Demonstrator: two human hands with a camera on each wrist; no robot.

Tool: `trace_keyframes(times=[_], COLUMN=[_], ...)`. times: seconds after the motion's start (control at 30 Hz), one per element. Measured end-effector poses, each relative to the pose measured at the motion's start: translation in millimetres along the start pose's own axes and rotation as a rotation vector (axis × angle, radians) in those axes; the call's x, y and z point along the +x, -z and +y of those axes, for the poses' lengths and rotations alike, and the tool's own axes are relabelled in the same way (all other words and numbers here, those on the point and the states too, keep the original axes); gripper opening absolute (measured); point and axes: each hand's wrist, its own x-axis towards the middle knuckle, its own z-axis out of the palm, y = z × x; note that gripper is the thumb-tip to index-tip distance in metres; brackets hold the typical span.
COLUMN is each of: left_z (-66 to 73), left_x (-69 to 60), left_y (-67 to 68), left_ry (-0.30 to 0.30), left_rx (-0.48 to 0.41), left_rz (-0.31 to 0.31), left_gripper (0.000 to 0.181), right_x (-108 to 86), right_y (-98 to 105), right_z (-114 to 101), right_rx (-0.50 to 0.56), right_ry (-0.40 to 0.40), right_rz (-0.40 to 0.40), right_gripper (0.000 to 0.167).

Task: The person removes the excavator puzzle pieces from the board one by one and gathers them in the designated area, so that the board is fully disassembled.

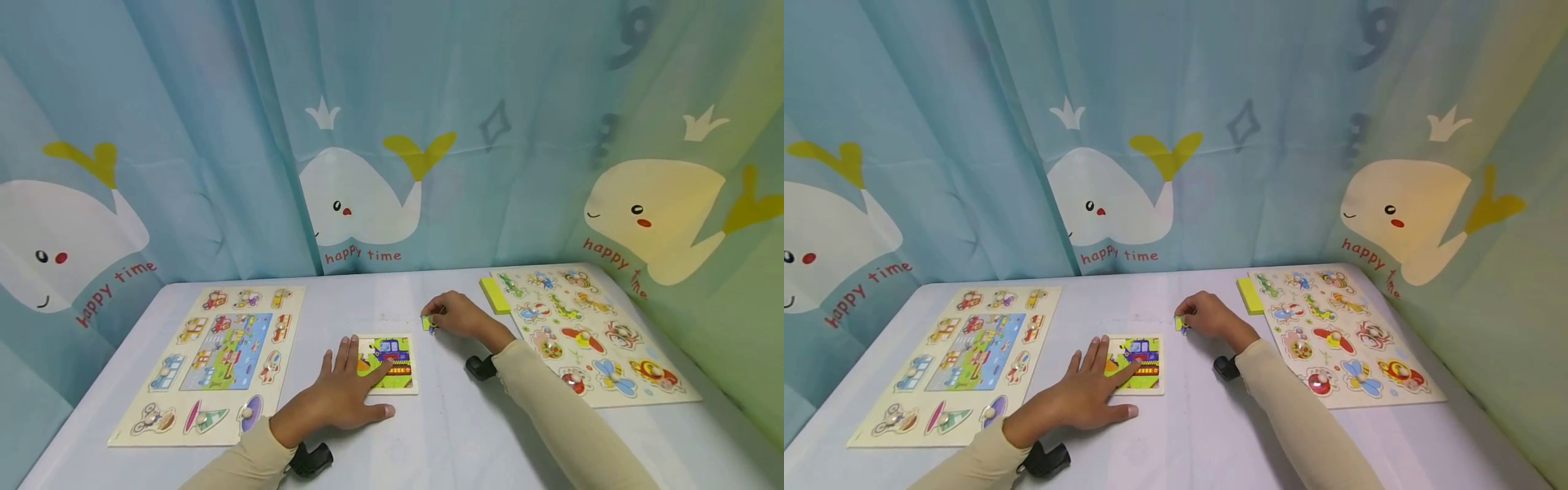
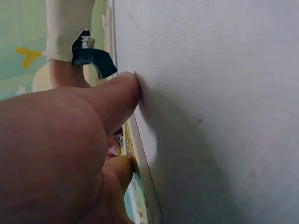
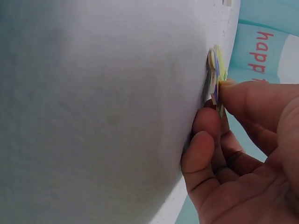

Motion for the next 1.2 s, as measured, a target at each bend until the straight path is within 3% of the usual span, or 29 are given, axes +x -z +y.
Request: trace_keyframes(times=[0.47, 0.73, 0.93, 1.2], left_z=[1.5, 1.7, 1.7, 0.2], left_x=[-0.3, -2.0, -1.5, -1.4], left_y=[0.3, 1.1, 0.8, 0.6], left_ry=[0.007, 0.013, 0.023, 0.010], left_rx=[-0.008, -0.003, 0.013, 0.025], left_rz=[0.001, 0.000, -0.006, -0.010], left_gripper=[0.077, 0.076, 0.077, 0.077], right_x=[-1.5, -5.2, -4.1, -3.2], right_y=[1.1, -2.4, -15.5, -30.9], right_z=[-6.8, -27.0, -43.2, -60.5], right_rx=[-0.043, -0.004, 0.026, 0.050], right_ry=[-0.025, 0.107, 0.212, 0.290], right_rz=[0.024, 0.053, -0.061, -0.198], right_gripper=[0.012, 0.016, 0.015, 0.017])
